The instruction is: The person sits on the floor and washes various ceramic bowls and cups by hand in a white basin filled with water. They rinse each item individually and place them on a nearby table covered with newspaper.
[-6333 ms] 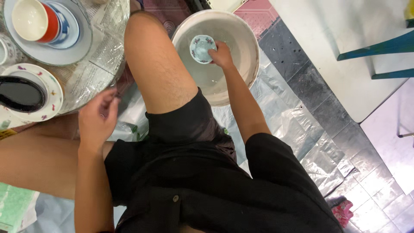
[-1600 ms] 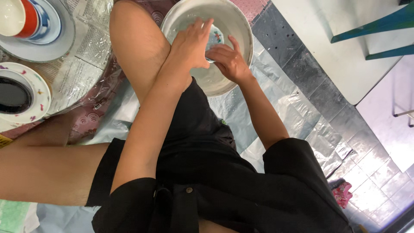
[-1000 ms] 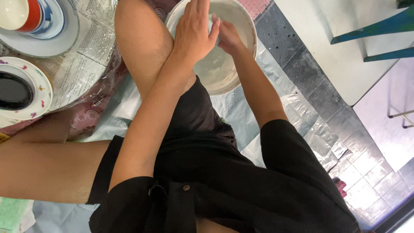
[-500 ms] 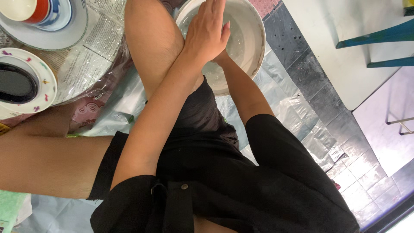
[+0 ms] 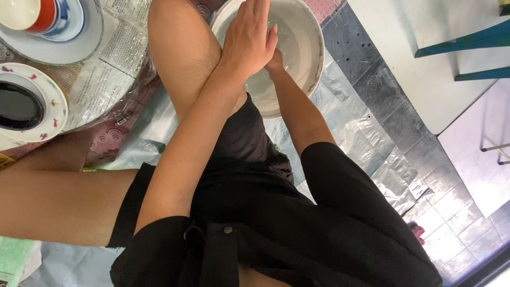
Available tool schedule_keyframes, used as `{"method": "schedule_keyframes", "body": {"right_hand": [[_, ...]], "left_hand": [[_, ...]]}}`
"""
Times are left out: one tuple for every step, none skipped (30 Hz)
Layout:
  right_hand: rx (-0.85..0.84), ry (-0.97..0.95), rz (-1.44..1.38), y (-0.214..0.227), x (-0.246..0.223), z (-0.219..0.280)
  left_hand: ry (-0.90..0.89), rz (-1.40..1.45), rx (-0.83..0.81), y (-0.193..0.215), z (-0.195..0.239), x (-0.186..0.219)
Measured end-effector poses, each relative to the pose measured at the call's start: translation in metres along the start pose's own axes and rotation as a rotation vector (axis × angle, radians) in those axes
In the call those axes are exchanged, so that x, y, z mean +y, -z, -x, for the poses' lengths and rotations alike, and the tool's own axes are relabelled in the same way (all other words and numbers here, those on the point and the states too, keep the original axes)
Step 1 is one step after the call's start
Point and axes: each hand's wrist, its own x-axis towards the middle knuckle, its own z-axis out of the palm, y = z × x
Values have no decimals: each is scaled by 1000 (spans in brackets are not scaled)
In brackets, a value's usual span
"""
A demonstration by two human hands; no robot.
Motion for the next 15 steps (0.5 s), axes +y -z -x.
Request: {"method": "schedule_keyframes", "body": {"right_hand": [[-6,-5,-6,-2,0,-1],[-10,-13,-11,-4,1,0],[-15,-15,-16,-6,3,0],[-19,-20,-20,-7,4,1],[-24,-24,-24,-8,5,2],[-28,-20,-25,-8,5,0],[-31,-23,-29,-9,5,-1],[-34,-25,-33,-9,6,-2],[-35,-30,-35,-10,6,-2],[-35,-35,-38,-9,7,-2],[-36,-39,-42,-9,8,-1],[-34,-45,-44,-9,8,-1],[-36,-50,-46,-8,9,-1],[-36,-55,-49,-9,9,-1],[-38,-58,-54,-9,10,0]], "left_hand": [[8,-7,-9,1,-1,0],[10,-1,-8,1,0,0],[13,6,-7,1,0,0],[16,13,-5,1,1,0],[31,11,-21,0,2,0],[44,9,-35,0,1,0],[56,7,-48,0,0,-1],[36,0,-27,0,0,-1],[16,-7,-5,0,1,-1],[-4,-13,17,-1,1,-1],[3,-13,11,-2,1,-2],[10,-12,5,-3,1,-2],[17,-12,-1,-3,1,-2],[16,-18,-3,-4,1,-3],[15,-24,-5,-4,1,-3]]}}
